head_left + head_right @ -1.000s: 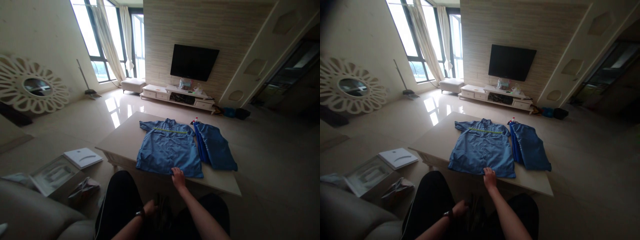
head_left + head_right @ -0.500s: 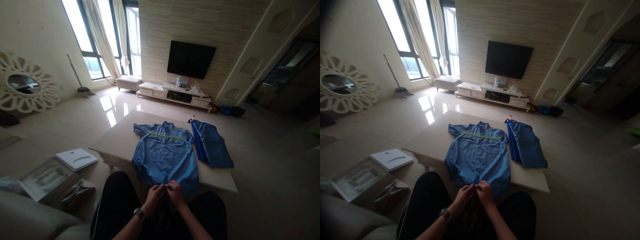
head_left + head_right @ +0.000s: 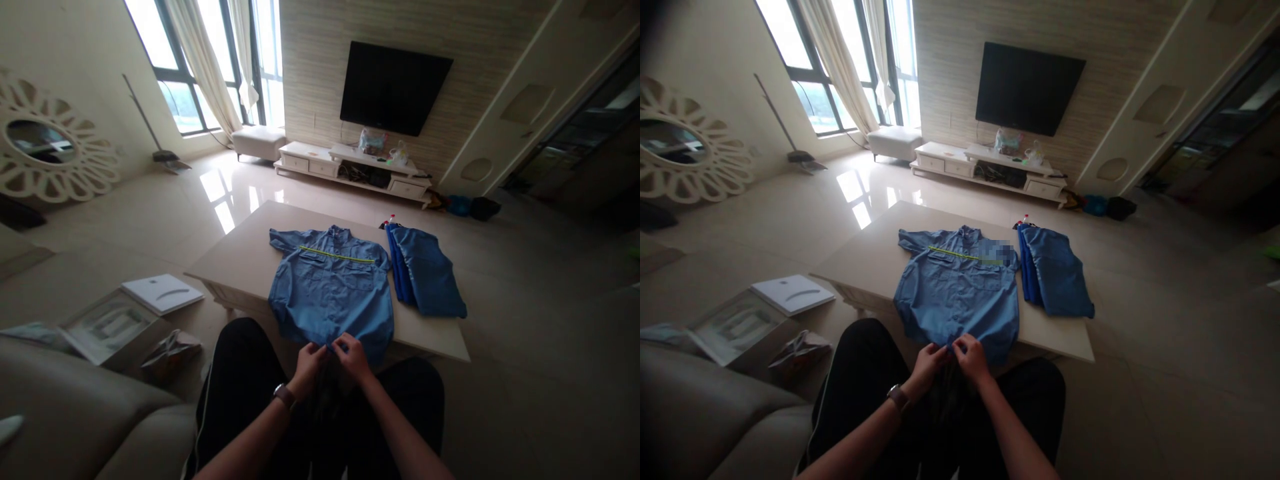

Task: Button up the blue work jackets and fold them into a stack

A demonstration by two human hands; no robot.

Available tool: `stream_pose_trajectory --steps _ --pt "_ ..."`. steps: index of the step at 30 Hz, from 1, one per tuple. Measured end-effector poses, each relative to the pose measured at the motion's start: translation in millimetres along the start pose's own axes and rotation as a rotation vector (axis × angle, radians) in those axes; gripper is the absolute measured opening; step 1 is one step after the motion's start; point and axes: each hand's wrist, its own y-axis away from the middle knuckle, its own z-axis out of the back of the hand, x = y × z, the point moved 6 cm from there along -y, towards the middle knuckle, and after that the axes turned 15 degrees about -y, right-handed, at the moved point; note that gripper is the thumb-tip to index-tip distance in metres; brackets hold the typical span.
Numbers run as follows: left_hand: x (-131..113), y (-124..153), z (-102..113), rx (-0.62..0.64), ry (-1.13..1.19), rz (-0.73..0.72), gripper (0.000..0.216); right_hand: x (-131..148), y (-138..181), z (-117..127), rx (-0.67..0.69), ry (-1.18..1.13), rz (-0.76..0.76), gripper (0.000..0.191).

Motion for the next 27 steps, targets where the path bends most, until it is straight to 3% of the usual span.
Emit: stream_pose_trajectory --steps 2,13,19,27 --pt "-7 2 2 -0.016 -0.053 -0.056 0.051 2 1 -4 0.043 0.010 0.003 0.006" --pt "-43 11 0 -0.014 -0.345 -0.169 0.021 3 -4 2 -0.030 -0.039 -0.035 0.020" --pt "-47 11 2 -0.011 -0.431 -0.220 0.019 -13 -14 -4 -0.119 -0.132 -0.197 0.027" --pt "-42 2 2 -0.006 -0.543 -0.269 0.019 -3 -5 -10 -0.132 -0.152 -0.160 0.031"
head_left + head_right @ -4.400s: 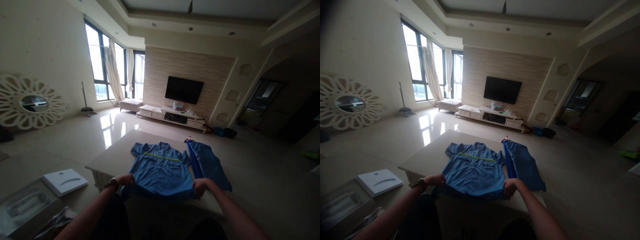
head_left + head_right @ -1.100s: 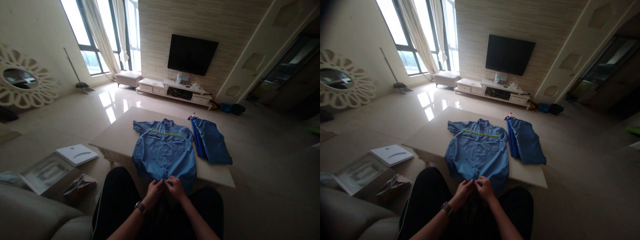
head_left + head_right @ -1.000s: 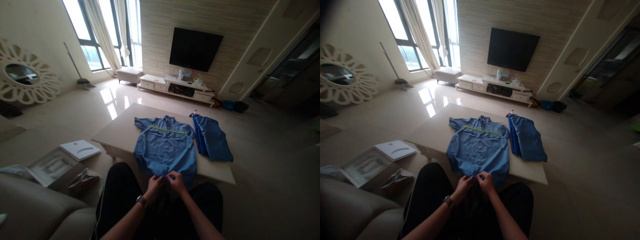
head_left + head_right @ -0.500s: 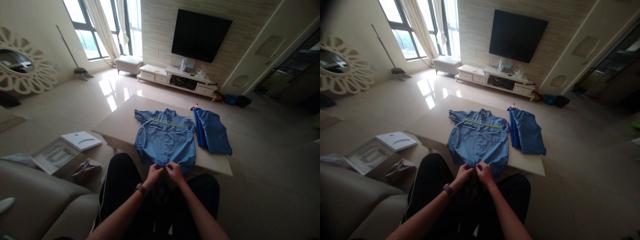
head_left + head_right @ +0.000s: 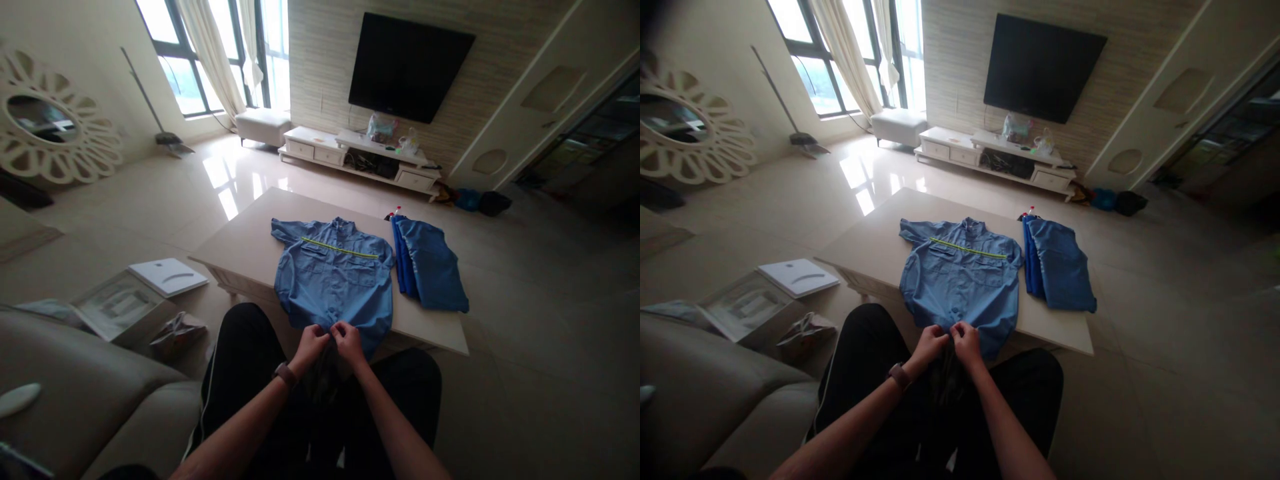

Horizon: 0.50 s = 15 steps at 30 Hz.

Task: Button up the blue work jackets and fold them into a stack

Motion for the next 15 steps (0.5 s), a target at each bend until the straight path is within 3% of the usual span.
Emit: stream_pose_trajectory --steps 5,8,12,15 --pt "-11 -2 -8 0.037 -0.048 -0.093 0.023 -18 -18 19 -0.181 0.025 -0.052 0.033" --pt "-12 -12 0 0.054 0.017 -0.056 0.019 -29 -28 40 -0.215 0.013 -0.077 0.036" --pt "14 -21 22 0.058 0.091 0.109 0.014 -33 -22 82 -0.302 -0.019 -0.081 0.042" --pt "45 -13 31 0.096 0.034 0.201 0.019 -31 -8 102 -0.333 -0.057 -0.080 0.044"
